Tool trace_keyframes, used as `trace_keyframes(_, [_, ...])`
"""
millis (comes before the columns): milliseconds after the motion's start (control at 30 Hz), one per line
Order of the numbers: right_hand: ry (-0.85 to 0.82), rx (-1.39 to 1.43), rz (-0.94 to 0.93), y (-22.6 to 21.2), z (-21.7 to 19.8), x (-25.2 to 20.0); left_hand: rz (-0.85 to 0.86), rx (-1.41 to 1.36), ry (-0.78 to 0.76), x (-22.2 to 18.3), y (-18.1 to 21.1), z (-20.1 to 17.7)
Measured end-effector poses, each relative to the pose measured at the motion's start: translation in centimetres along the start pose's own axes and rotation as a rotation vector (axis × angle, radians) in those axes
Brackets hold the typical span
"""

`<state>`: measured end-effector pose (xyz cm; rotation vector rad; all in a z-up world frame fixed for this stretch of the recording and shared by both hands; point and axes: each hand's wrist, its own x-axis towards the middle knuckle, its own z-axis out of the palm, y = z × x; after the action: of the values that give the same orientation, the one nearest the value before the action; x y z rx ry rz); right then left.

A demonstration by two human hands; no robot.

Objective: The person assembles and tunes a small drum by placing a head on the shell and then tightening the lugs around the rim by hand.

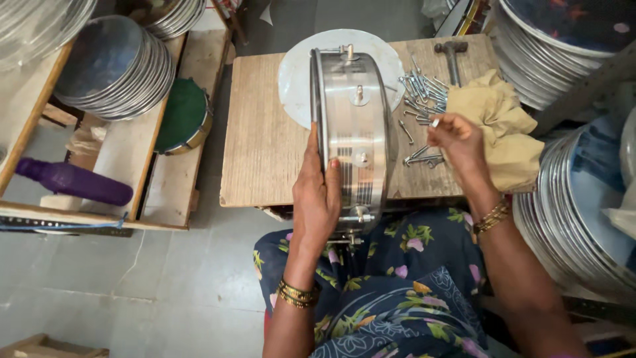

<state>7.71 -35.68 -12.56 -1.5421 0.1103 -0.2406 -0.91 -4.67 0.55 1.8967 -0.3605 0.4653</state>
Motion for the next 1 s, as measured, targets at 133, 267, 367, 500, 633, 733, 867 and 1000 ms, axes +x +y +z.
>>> trace_keyframes(133, [-0.098, -0.083, -0.324, -10.1, 2.0, -3.1, -0.056, 0.006, -0.021, -0.6, -0.3, 0.3])
trace_keyframes(267, [-0.266, -0.349, -0.485, -18.0, 5.2, -5.8, 0.100, 0.027, 0.023, -1.3, -0.7, 1.0])
trace_keyframes(367, [-0.430, -0.334, -0.408, -21.1, 8.2, -7.3, 0.134, 0.029, 0.034, -1.4, -0.5, 0.9])
trace_keyframes(500, [-0.600, -0.451, -0.466, -22.4, 11.5, -7.4, -0.189, -0.087, -0.054, -1.1, 0.3, 0.3])
trace_keyframes(633, [-0.644, -0.714, -0.548, -22.5, 13.5, -6.9, -0.045, -0.055, -0.009, -1.3, -0.1, 0.2])
trace_keyframes(733, [-0.677, -0.802, -0.715, -22.4, 14.0, -6.9, 0.071, -0.041, 0.033, -1.7, -1.0, 0.4])
trace_keyframes(867, [-0.734, -0.885, -0.721, -22.6, 14.1, -6.8, 0.089, -0.002, 0.045, -1.9, -1.9, 0.6])
trace_keyframes(1000, [-0.795, -0.966, -0.670, -22.5, 14.3, -7.1, 0.058, -0.025, 0.027, -2.2, -1.6, 0.4])
